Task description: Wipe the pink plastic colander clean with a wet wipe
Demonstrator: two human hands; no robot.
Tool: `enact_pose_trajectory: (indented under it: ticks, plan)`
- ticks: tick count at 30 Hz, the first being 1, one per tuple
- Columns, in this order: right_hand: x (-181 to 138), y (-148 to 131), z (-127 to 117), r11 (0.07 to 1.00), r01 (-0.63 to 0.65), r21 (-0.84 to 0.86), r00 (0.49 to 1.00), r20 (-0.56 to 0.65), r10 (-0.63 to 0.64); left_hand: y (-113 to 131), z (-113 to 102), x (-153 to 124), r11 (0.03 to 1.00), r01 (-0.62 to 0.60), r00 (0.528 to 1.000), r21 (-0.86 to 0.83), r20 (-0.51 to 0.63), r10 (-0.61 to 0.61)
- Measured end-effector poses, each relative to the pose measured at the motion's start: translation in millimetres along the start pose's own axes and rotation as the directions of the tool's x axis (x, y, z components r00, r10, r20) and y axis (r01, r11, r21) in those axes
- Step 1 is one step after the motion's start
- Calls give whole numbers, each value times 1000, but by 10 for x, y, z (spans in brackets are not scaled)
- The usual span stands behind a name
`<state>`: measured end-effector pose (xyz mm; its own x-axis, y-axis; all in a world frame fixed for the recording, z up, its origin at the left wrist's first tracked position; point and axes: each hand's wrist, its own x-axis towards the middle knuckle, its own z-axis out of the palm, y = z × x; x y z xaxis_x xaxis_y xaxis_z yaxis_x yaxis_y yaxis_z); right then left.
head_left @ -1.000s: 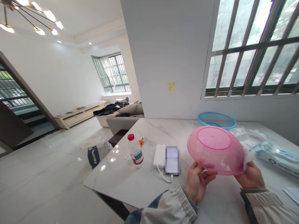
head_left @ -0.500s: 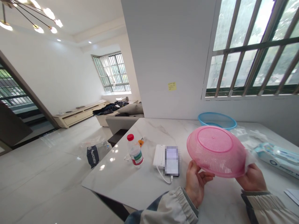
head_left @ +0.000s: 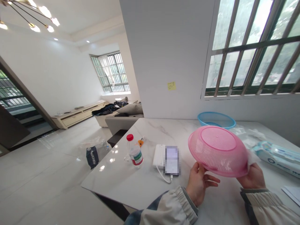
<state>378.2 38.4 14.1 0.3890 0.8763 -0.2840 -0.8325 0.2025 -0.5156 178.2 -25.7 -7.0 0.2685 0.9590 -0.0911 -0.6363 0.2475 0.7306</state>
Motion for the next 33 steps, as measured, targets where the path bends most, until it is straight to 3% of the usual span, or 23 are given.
enact_pose_trajectory:
  ticks: [4,8,16,22,28,31,33]
  plan:
    - [-21,46,13,1000,-1,-29,1000,-29,0,5,24,-14,999,31,996,42,86,-35]
    - [-2,66,-13,997,24,-74,1000,21,-23,14,37,-20,999,21,994,47,111,-26]
    - [-42,79,20,985,134,-111,988,89,-124,101,-29,41,989,-81,982,-122,-178,58]
    - [-184,35,152,982,114,-153,993,37,-109,58,-18,51,981,-116,980,-158,-178,87]
    - [-310,26,310,955,72,-286,996,-27,-84,-65,4,58,988,-27,999,-153,-23,24]
    - [-313,62,321,969,49,-243,998,-29,-58,-128,-7,65,994,20,995,-108,103,-9]
    - [-277,79,296,980,42,-192,999,-17,-47,-141,-20,67,995,23,992,-101,127,-10]
